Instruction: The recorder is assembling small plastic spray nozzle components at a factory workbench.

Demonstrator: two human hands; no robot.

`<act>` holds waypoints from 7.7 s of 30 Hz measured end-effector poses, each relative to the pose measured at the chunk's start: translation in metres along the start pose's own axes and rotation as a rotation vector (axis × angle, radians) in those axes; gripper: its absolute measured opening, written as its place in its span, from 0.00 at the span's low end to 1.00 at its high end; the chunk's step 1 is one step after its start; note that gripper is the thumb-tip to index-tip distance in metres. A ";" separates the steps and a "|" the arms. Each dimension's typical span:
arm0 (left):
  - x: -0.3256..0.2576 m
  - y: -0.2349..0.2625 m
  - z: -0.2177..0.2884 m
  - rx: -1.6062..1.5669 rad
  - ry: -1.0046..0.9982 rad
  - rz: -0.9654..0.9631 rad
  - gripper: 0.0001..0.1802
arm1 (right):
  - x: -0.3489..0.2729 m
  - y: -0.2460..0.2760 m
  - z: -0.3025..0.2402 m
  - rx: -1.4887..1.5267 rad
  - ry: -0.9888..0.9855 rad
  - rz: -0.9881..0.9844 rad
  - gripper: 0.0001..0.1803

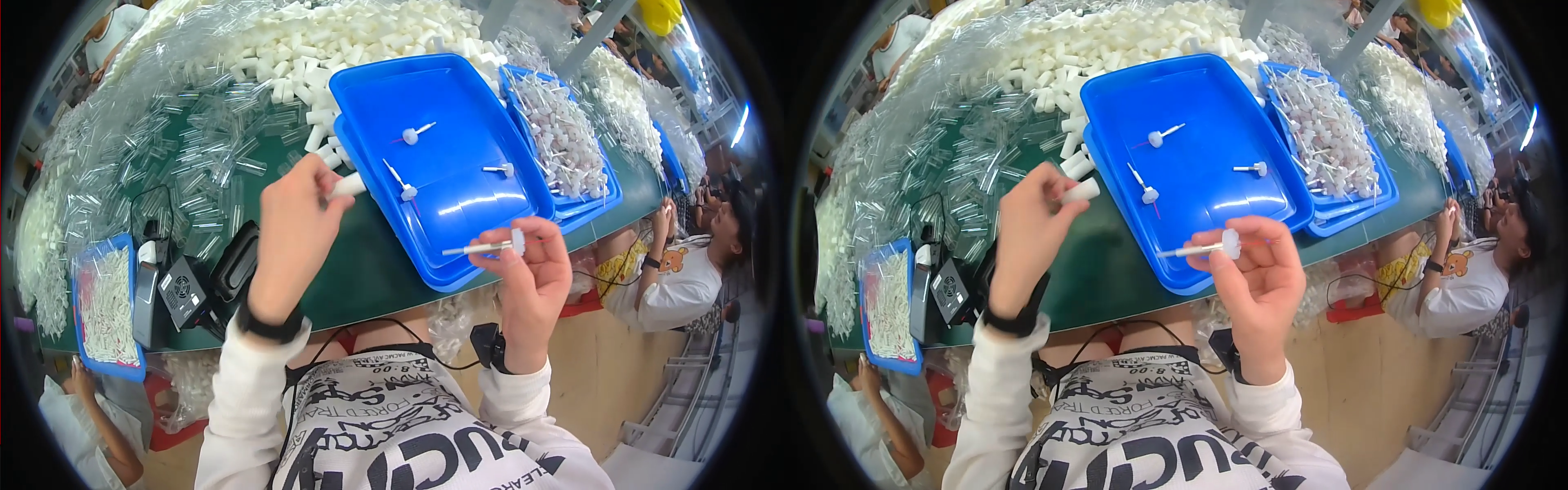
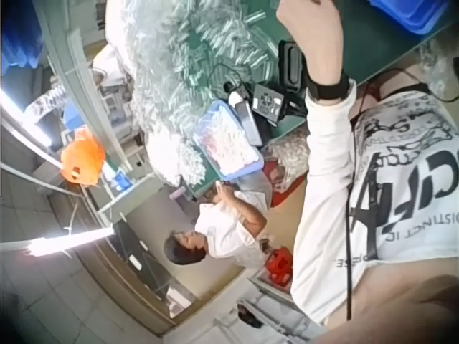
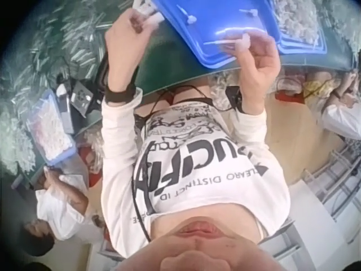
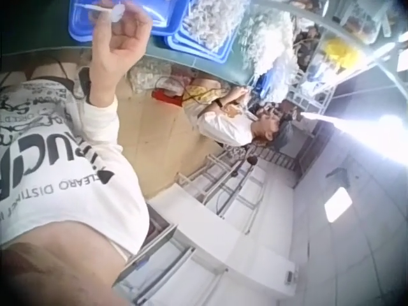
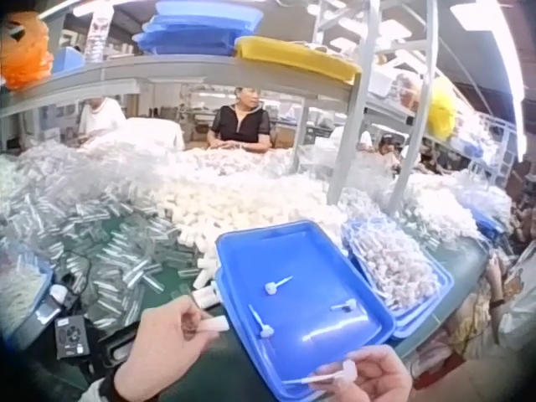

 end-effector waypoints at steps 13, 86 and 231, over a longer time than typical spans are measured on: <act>-0.073 0.005 0.055 -0.621 -0.126 0.036 0.17 | -0.009 -0.021 -0.014 0.059 0.182 -0.136 0.16; -0.083 -0.028 0.030 -0.391 -0.048 -0.451 0.13 | -0.004 -0.009 -0.006 -0.302 0.212 -0.391 0.14; -0.191 -0.045 -0.088 -0.908 0.746 -0.447 0.16 | -0.138 -0.033 0.138 -0.100 -0.775 -0.416 0.13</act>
Point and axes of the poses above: each hand's wrist, its own x-axis towards the middle knuckle, its own y-axis out of the back of the hand, z = x × y, the point moved 3 cm from there along x, towards the middle knuckle, and after that the axes turned 14 degrees about -x, right-handed, at the moved point
